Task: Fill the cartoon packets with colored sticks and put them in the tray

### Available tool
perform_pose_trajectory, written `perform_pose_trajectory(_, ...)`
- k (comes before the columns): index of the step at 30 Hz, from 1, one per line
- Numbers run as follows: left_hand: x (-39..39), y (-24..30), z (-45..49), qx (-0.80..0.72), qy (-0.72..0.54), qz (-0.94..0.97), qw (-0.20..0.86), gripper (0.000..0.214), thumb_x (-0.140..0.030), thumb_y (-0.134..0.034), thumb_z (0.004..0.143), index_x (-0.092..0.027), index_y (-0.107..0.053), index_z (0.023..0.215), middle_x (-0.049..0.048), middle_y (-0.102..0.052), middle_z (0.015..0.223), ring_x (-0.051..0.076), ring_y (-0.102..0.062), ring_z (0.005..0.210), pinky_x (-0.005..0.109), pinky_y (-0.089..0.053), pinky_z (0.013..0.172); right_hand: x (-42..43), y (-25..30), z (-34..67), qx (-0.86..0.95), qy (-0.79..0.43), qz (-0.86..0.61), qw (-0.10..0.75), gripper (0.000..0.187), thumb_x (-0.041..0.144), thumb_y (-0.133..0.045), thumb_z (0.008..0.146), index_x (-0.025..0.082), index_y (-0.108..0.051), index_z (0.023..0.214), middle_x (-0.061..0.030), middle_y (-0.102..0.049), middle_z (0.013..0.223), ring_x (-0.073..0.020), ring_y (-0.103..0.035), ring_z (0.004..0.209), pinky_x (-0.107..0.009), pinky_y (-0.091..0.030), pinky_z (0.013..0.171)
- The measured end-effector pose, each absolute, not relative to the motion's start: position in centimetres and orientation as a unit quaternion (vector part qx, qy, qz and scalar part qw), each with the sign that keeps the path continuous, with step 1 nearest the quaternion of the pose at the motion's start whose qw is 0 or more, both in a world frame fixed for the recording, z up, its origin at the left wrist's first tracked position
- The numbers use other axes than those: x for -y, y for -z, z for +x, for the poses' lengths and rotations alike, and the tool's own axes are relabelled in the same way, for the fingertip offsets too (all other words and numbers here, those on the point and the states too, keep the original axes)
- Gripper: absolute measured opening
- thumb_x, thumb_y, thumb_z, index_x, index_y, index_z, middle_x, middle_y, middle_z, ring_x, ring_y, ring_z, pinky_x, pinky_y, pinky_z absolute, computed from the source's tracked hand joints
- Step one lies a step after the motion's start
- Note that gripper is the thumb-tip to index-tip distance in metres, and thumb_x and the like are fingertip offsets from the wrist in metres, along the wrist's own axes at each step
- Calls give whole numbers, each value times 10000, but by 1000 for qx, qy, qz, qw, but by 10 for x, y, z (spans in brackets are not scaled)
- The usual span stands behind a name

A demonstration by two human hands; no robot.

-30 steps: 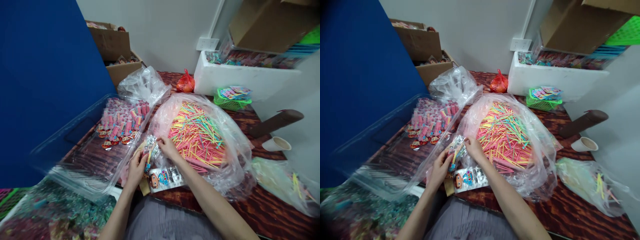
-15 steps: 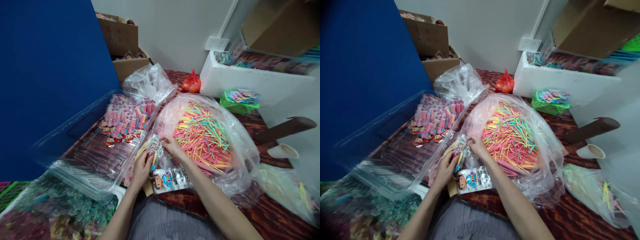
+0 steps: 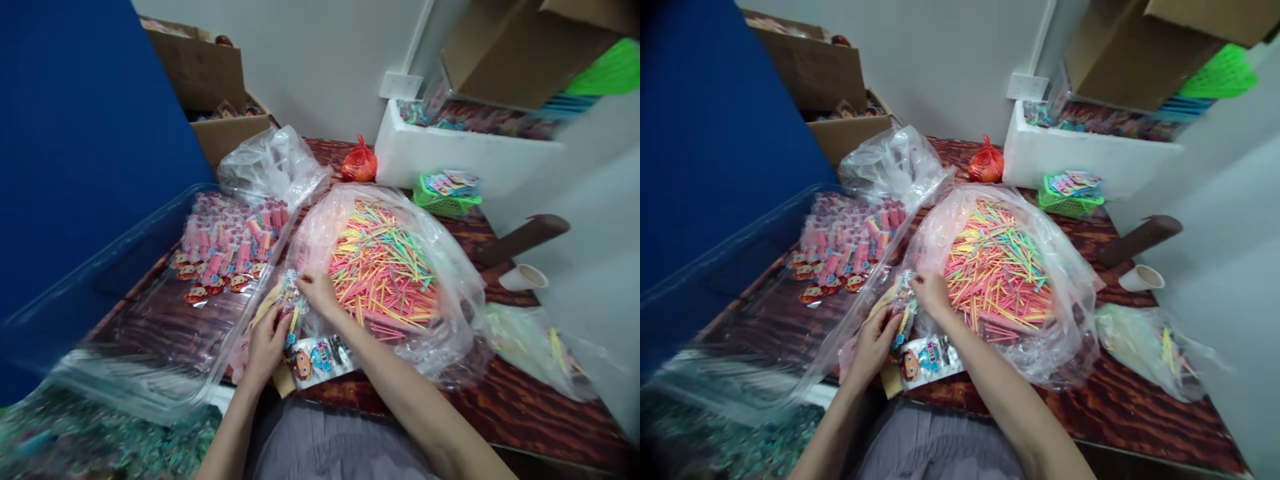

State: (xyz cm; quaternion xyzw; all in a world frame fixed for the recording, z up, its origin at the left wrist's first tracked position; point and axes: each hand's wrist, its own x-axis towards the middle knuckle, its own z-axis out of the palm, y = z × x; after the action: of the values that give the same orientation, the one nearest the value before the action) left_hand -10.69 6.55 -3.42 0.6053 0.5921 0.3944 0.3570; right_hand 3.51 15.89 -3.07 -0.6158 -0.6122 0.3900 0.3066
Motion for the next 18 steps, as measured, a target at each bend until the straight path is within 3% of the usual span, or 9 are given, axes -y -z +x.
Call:
perform_pose_trajectory(6,-70,15,-104,-599,-401,603,342,293,-409,-508,913,-196,-632,1071,44,-701,996,213,-640,892,288,-481,784,-147,36,35,617,-326,-642,317,174,303,-613,870,215,-680,736,0,-678,730,-163,-598,723,-250,-400,682)
perform_pose_trajectory(12,-100,23,-93,-665,-318,660,148,377,-349,-446,940,-161,-553,1248,131,-674,1098,279,-638,965,371,-473,827,-125,26,63,615,-367,-557,420,218,256,-511,937,230,-654,1099,31,-629,736,-148,-601,693,-239,-429,670)
perform_pose_trajectory(15,-107,34,-90,-682,-244,686,61,440,-334,-400,956,-125,-498,1331,178,-642,1144,317,-620,1023,416,-474,845,-99,21,99,647,-302,-548,436,184,206,-490,944,207,-674,941,-7,-644,817,-165,-611,789,-261,-437,731)
perform_pose_trajectory(18,-104,36,-89,-687,-228,689,38,497,-359,-386,966,-125,-423,1404,184,-624,1178,322,-616,1039,422,-490,838,-80,22,139,688,-182,-571,408,212,159,-462,952,190,-669,923,-46,-634,870,-195,-585,860,-299,-438,780)
